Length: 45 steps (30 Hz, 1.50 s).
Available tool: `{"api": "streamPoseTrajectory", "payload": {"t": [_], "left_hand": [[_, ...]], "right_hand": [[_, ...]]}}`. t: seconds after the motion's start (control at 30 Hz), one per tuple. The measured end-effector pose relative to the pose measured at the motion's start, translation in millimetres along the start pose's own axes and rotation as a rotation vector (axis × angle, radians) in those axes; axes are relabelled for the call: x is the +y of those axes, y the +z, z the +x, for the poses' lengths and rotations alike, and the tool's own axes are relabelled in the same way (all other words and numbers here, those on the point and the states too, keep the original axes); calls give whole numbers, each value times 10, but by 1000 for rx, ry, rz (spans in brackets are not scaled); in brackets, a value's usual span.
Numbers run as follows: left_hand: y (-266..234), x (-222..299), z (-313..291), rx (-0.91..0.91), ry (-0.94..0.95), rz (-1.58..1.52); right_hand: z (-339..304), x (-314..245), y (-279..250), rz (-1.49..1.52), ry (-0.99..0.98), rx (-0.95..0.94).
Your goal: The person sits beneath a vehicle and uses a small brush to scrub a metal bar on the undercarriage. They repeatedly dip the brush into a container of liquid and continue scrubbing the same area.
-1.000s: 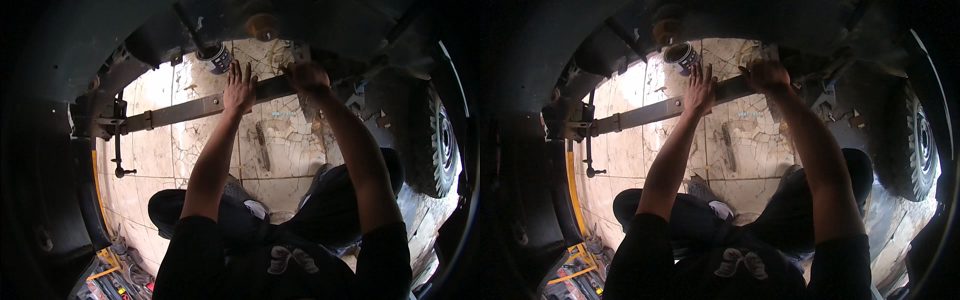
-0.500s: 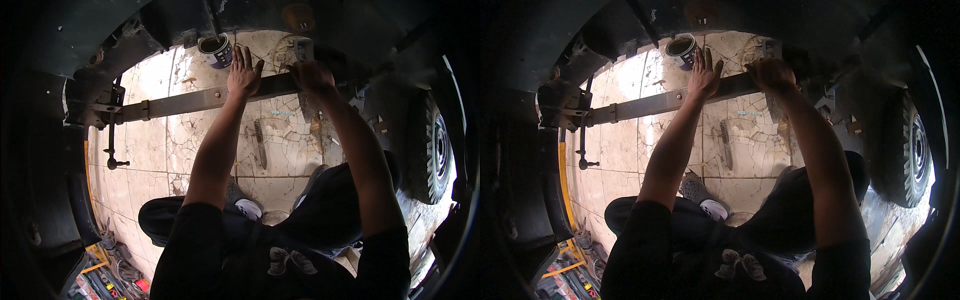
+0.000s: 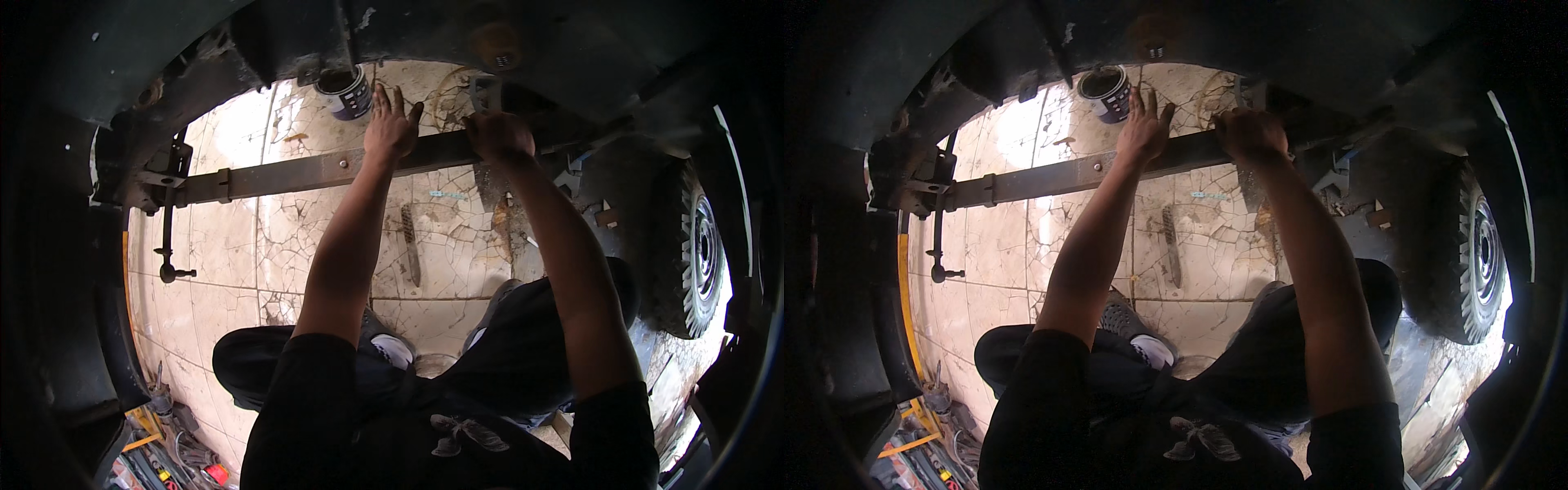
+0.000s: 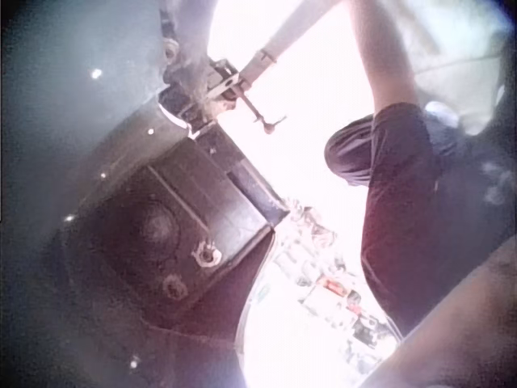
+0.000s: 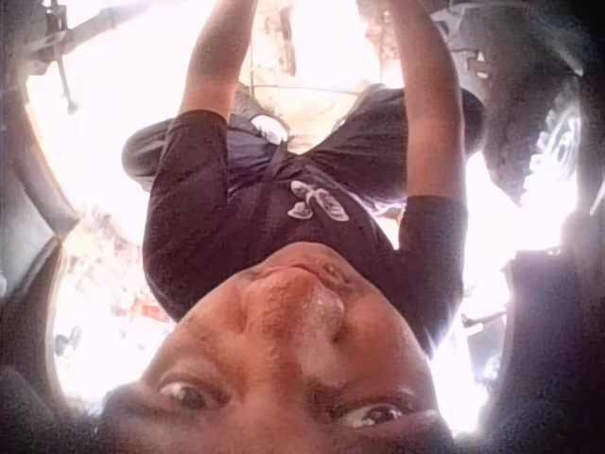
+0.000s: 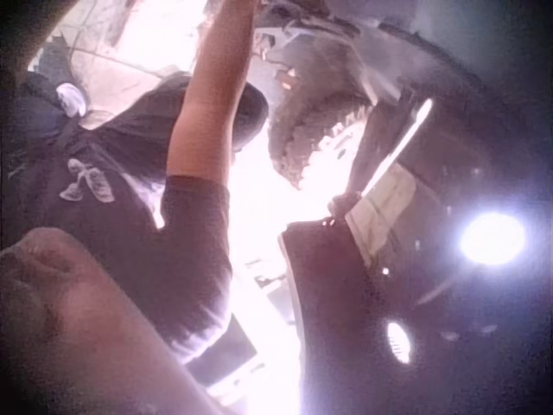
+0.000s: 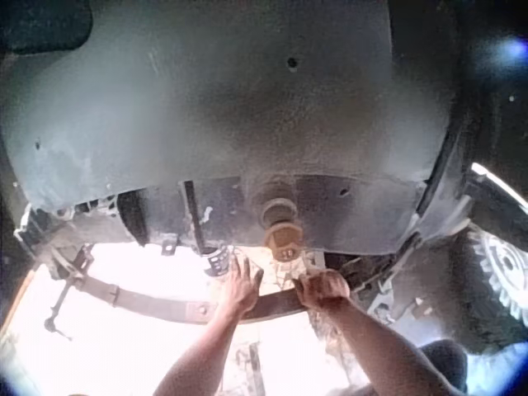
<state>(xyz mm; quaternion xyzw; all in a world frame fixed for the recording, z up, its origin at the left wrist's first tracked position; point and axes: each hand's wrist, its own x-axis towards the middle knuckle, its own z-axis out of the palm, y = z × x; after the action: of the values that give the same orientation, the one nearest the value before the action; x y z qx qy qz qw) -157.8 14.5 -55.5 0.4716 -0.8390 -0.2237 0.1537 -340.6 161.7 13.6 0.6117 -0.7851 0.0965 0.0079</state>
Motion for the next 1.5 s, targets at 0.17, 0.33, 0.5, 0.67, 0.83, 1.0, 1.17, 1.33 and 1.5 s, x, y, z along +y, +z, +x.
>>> {"api": "streamPoseTrajectory", "payload": {"t": [0.17,0.33,0.5,0.67,0.83,1.0,1.17,1.33,1.5], "left_hand": [[170,145,-440,151,291,148],[202,199,-616,161,171,171],[94,212,-145,111,95,71],[168,195,-400,138,193,162],[214,259,-750,131,170,209],[133,202,-298,109,86,151],[130,204,-219,116,86,168],[224,95,-765,130,169,178],[273,236,-559,135,144,247]], "right_hand": [[-31,164,21,-7,8,31],[-45,115,-37,-22,-8,-75],[-17,24,-60,-7,11,-68],[-42,99,-73,-23,-1,-50],[-78,138,-45,-35,-16,-76],[-56,41,-85,-16,-3,-106],[-109,151,15,76,-152,119],[-412,199,157,0,-350,274],[-474,305,447,-43,-305,293]]}}
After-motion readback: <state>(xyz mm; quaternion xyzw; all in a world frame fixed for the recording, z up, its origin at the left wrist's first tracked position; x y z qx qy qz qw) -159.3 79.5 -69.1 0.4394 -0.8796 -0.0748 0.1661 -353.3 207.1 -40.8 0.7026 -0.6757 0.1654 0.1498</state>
